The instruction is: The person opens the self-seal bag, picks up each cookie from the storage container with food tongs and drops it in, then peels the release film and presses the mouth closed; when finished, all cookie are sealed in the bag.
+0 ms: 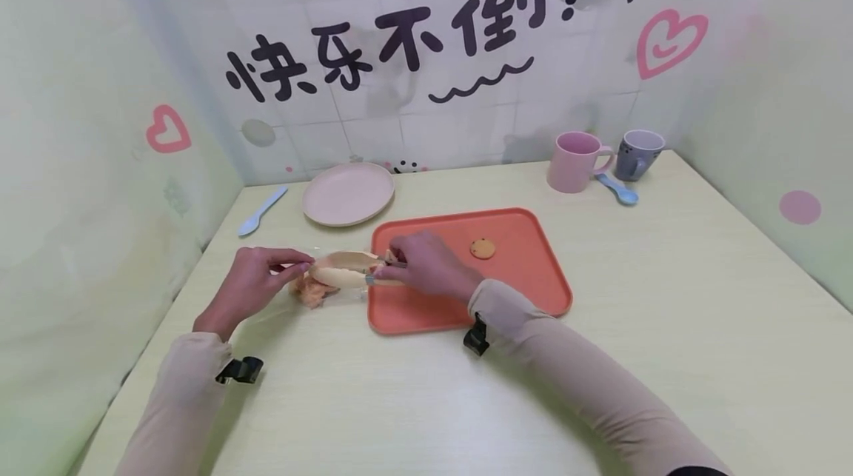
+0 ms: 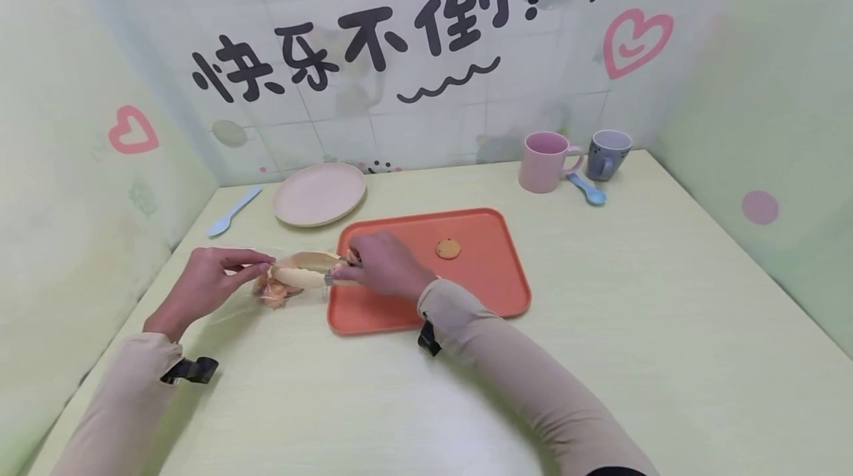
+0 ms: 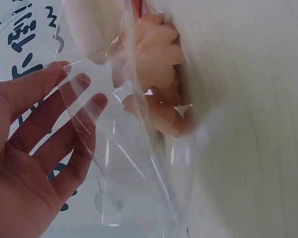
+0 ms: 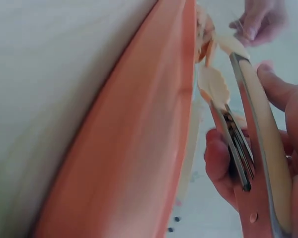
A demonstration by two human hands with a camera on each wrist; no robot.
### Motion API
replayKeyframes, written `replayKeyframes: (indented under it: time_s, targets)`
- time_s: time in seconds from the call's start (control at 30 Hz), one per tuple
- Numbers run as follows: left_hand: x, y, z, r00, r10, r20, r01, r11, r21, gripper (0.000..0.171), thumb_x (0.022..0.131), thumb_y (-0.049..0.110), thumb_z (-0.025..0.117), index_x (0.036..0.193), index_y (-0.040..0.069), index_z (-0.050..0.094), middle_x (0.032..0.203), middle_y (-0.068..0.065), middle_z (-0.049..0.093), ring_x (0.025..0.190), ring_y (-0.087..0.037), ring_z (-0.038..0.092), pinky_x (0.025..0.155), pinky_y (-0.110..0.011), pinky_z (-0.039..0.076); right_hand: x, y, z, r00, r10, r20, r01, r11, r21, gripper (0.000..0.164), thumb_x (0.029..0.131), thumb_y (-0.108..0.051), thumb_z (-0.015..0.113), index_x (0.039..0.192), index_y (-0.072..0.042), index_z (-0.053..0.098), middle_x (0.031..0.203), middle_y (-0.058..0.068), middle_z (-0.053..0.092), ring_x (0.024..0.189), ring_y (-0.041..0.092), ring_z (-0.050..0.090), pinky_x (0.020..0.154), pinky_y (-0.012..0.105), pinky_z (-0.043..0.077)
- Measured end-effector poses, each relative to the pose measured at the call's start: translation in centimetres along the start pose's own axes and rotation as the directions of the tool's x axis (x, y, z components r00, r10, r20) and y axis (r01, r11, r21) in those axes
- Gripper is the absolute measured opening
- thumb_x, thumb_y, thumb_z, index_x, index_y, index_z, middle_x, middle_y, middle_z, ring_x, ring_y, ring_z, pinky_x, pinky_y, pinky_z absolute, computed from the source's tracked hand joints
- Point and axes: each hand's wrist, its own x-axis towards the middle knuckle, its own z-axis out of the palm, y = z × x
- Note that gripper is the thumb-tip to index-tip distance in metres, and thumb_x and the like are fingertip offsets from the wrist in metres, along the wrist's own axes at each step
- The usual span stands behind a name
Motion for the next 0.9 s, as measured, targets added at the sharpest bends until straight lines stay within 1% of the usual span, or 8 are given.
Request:
replayKeyframes:
  time_s: [0.07, 0.33, 0.57, 0.73, 0.9]
  targets:
    - [0.0, 0.1, -0.1, 1.000, -0.006, -0.003, 0.006, 1.000, 0.001, 0.013, 0.091, 0.013, 0.075, 0.102, 0.012, 0.081, 0.097, -0.008, 0.080, 0.077, -0.014, 0.069, 0.066, -0.018, 0.053, 0.3, -0.4, 0.2, 1.000, -0.001, -0.001, 0.001, 0.999, -0.041, 0.041, 0.090, -0.048, 0.072, 0.074, -0.016, 0.053, 0.061, -0.006, 0.041, 0.055, 0.007, 0.035, 0.053, 0.020, 0.028]
    - [0.1, 0.2, -0.2, 1.000, -0.017, -0.014, 0.017, 1.000, -0.004, 0.014, 0.091, 0.014, 0.074, 0.104, 0.012, 0.081, 0.101, -0.010, 0.079, 0.081, -0.016, 0.070, 0.068, -0.018, 0.053, 1.0, -1.6, 1.1, 0.999, -0.016, -0.038, 0.012, 0.996, -0.083, 0.040, 0.090, -0.047, 0.073, 0.078, -0.014, 0.052, 0.066, -0.005, 0.040, 0.059, 0.008, 0.035, 0.054, 0.020, 0.027]
    - [0.0, 0.0, -0.2, 0.999, -0.026, -0.031, 0.026, 1.000, -0.007, 0.014, 0.091, 0.014, 0.074, 0.103, 0.012, 0.081, 0.100, -0.009, 0.080, 0.085, -0.021, 0.072, 0.070, -0.018, 0.054, 1.0, -1.5, 1.2, 0.999, -0.008, -0.047, 0.006, 0.998, -0.056, 0.040, 0.089, -0.048, 0.074, 0.078, -0.015, 0.053, 0.065, -0.005, 0.039, 0.058, 0.008, 0.034, 0.054, 0.021, 0.027]
    - [-0.1, -0.3, -0.1, 0.999, -0.016, -0.031, 0.016, 1.000, -0.002, 0.014, 0.091, 0.013, 0.075, 0.103, 0.011, 0.080, 0.101, -0.010, 0.080, 0.087, -0.024, 0.073, 0.071, -0.020, 0.055, 0.7, -1.1, 0.9, 1.000, 0.017, -0.015, -0.017, 0.999, -0.031, 0.042, 0.089, -0.048, 0.073, 0.076, -0.014, 0.052, 0.062, -0.005, 0.039, 0.056, 0.008, 0.033, 0.053, 0.021, 0.028]
    - [0.0, -0.5, 0.0, 1.000, -0.006, -0.031, 0.007, 1.000, 0.011, 0.014, 0.090, 0.011, 0.074, 0.103, 0.011, 0.080, 0.101, -0.009, 0.080, 0.088, -0.024, 0.073, 0.071, -0.021, 0.056, 0.3, -0.8, 0.3, 0.999, 0.040, 0.015, -0.040, 0.999, -0.007, 0.044, 0.090, -0.049, 0.072, 0.075, -0.013, 0.053, 0.061, -0.006, 0.040, 0.054, 0.007, 0.034, 0.052, 0.021, 0.028]
